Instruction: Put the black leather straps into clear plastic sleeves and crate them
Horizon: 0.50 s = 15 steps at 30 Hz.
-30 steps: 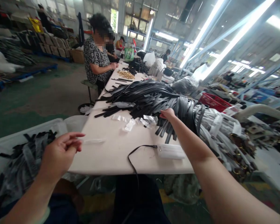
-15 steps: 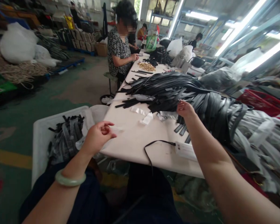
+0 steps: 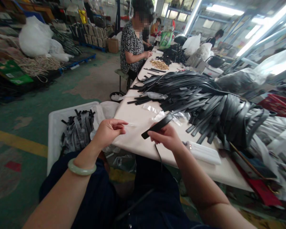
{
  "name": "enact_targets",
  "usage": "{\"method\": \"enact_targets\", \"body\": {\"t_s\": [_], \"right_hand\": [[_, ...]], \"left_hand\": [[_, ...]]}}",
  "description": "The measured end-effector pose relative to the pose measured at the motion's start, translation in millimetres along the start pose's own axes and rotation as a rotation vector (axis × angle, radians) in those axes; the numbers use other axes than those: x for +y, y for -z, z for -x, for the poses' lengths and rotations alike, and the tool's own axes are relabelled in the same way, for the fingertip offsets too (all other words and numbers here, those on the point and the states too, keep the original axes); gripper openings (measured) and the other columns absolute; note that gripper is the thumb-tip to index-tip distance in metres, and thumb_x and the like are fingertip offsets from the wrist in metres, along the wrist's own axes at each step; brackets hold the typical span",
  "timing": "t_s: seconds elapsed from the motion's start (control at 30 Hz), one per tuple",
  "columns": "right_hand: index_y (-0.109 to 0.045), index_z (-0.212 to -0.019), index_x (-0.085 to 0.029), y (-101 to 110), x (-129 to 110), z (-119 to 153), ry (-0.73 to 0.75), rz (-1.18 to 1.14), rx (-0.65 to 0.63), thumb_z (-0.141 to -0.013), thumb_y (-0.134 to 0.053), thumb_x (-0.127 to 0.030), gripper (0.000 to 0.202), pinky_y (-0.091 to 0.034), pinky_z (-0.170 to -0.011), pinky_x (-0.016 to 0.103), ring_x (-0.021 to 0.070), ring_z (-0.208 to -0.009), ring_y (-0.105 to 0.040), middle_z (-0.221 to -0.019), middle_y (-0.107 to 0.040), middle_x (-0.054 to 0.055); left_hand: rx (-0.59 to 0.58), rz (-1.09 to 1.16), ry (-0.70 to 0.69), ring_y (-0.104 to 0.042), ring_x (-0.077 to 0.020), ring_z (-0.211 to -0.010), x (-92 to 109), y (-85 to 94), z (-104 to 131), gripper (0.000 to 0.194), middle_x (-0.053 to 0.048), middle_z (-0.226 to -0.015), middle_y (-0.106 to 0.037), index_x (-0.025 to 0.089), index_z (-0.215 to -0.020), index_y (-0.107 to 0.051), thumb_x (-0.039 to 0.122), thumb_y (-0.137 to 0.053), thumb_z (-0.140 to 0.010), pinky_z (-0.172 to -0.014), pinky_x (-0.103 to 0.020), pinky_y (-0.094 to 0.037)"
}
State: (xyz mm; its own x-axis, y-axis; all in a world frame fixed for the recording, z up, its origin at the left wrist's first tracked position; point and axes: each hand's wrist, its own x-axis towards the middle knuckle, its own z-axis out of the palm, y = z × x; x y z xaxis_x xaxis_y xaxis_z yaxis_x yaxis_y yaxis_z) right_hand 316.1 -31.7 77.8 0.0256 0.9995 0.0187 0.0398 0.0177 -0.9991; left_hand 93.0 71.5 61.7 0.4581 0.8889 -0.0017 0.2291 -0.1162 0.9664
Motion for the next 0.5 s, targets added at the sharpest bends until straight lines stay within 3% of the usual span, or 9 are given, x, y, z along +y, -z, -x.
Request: {"method": "enact_targets", "body": {"t_s": [0.07, 0.17, 0.33, 0.5], "right_hand": [[-0.066, -0.075, -0.016, -23, 2, 5, 0.067, 0.099, 0.023, -0.079, -0.07, -0.038, 0.024, -0.038, -0.043, 0.021, 0.0098, -0.047, -0.051, -0.058, -0.061, 0.001], [-0.064, -0.07, -0.016, -42, 6, 5, 0.099, 0.087, 0.076, -0.083, -0.066, -0.039, 0.027, -0.038, -0.043, 0.021, 0.0099, -0.046, -0.051, -0.057, -0.058, 0.0], [-0.062, -0.066, -0.016, -51, 15, -2, 0.037, 0.025, 0.085, -0.08, -0.068, -0.037, 0.026, -0.034, -0.04, 0.02, 0.0083, -0.042, -0.047, -0.052, -0.057, -0.001], [-0.06, -0.06, -0.016, -56, 19, -4, -0.019, -0.007, 0.084, -0.079, -0.067, -0.036, 0.029, -0.029, -0.038, 0.019, 0.0069, -0.039, -0.043, -0.049, -0.056, -0.002]], "left_hand": [[-0.006, -0.011, -0.003, -0.068, -0.0167, -0.067, 0, 2.5, 4, 0.032, -0.004, -0.072, -0.073, 0.013, -0.092, -0.076, 0.02, -0.073, -0.061, -0.064, -0.024, -0.053], [-0.012, -0.031, -0.018, -0.068, -0.017, -0.064, 0, 7.0, 10, 0.027, -0.005, -0.069, -0.073, 0.013, -0.089, -0.077, 0.019, -0.07, -0.063, -0.061, -0.024, -0.053], [-0.03, -0.091, -0.039, -0.065, -0.0151, -0.061, -3, 14.1, 15, 0.022, -0.004, -0.067, -0.073, 0.013, -0.083, -0.078, 0.016, -0.064, -0.067, -0.058, -0.022, -0.05], [-0.106, -0.148, -0.084, -0.06, -0.0127, -0.061, -4, 16.3, 15, 0.026, -0.004, -0.073, -0.073, 0.015, -0.092, -0.078, 0.018, -0.061, -0.073, -0.056, -0.02, -0.046]]}}
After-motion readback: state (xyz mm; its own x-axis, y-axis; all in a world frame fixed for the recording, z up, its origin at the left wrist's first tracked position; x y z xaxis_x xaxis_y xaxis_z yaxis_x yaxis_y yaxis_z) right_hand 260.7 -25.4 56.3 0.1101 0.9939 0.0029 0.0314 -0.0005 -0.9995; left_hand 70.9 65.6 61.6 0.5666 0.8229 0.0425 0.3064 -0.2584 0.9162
